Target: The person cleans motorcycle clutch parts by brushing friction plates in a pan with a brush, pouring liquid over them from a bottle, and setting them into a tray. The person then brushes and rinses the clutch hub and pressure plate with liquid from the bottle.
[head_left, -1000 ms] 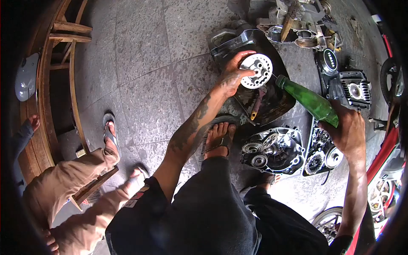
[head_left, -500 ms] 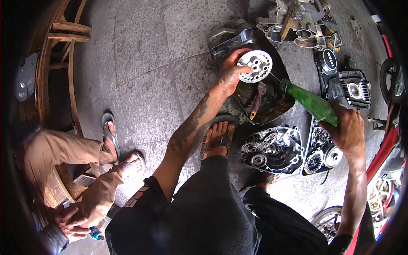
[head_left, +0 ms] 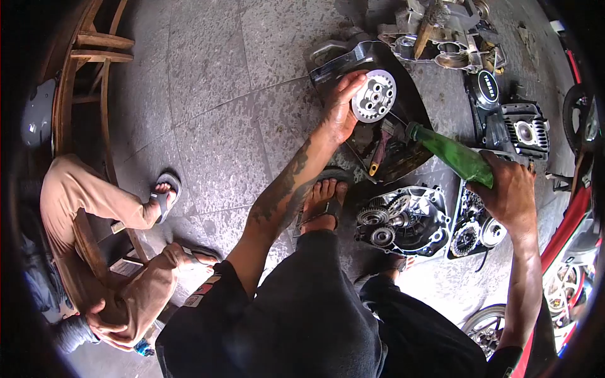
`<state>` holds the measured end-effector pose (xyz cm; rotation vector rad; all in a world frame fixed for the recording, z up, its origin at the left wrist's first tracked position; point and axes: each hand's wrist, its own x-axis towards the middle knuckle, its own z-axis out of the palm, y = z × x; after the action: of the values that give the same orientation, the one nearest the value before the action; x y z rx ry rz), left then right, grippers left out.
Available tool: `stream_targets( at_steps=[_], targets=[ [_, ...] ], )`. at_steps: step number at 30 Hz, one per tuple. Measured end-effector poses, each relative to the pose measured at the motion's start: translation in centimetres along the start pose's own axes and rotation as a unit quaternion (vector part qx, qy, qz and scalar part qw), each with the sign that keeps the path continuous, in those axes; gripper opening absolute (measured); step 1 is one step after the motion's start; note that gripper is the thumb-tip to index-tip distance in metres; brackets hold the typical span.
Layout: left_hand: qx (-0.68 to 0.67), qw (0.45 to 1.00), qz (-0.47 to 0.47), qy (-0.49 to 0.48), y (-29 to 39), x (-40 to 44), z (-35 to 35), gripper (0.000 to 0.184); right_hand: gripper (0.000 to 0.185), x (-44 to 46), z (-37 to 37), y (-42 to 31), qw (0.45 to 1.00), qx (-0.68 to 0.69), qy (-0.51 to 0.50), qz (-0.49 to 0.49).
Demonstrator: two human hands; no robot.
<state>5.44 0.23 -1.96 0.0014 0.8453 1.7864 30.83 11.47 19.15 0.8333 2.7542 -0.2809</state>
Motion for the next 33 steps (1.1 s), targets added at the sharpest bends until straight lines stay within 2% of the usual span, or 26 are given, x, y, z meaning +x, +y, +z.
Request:
stream_targets(
  at_steps=[3,6,10,15,19,24,31,33],
  targets=[
    [0.045,0.999,0.025,0.008,-0.3,0.1,0.0,0.028,0.047,0.0,-0.1,-0.3,1.0,0.004,-0.001,0.023],
    [0.084,0.995,0.046,-0.001,-0.3,0.1,-0.2,0.028,0.045,0.0,-0.5,-0.1,1.0,-0.009,0.014,0.005],
    [0.074,0.996,0.052,-0.024,-0.4,0.0,-0.4,0.029,0.046,0.0,-0.4,-0.5,1.0,0.023,-0.004,-0.019],
    [0.053,0.996,0.057,-0.051,-0.5,-0.2,-0.5,0.033,0.047,0.2,-0.2,-0.2,0.999,-0.016,0.004,0.034],
    [0.038,0.996,0.057,-0.054,-1.0,-0.1,-0.8,0.034,0.046,0.2,0.3,0.2,0.999,-0.031,0.02,0.032],
    [0.026,0.998,0.046,-0.046,-0.7,-0.3,-0.5,0.035,0.045,0.1,0.6,0.1,0.999,-0.015,-0.011,0.039],
    [0.071,0.995,0.056,-0.045,-0.9,-0.2,-0.5,0.042,0.045,-0.2,0.1,-0.5,0.998,0.037,-0.038,0.021],
    [0.075,0.994,0.053,-0.051,-1.1,-0.2,-0.7,0.042,0.045,-0.4,0.1,-0.5,1.0,0.016,0.01,-0.008]
  ],
)
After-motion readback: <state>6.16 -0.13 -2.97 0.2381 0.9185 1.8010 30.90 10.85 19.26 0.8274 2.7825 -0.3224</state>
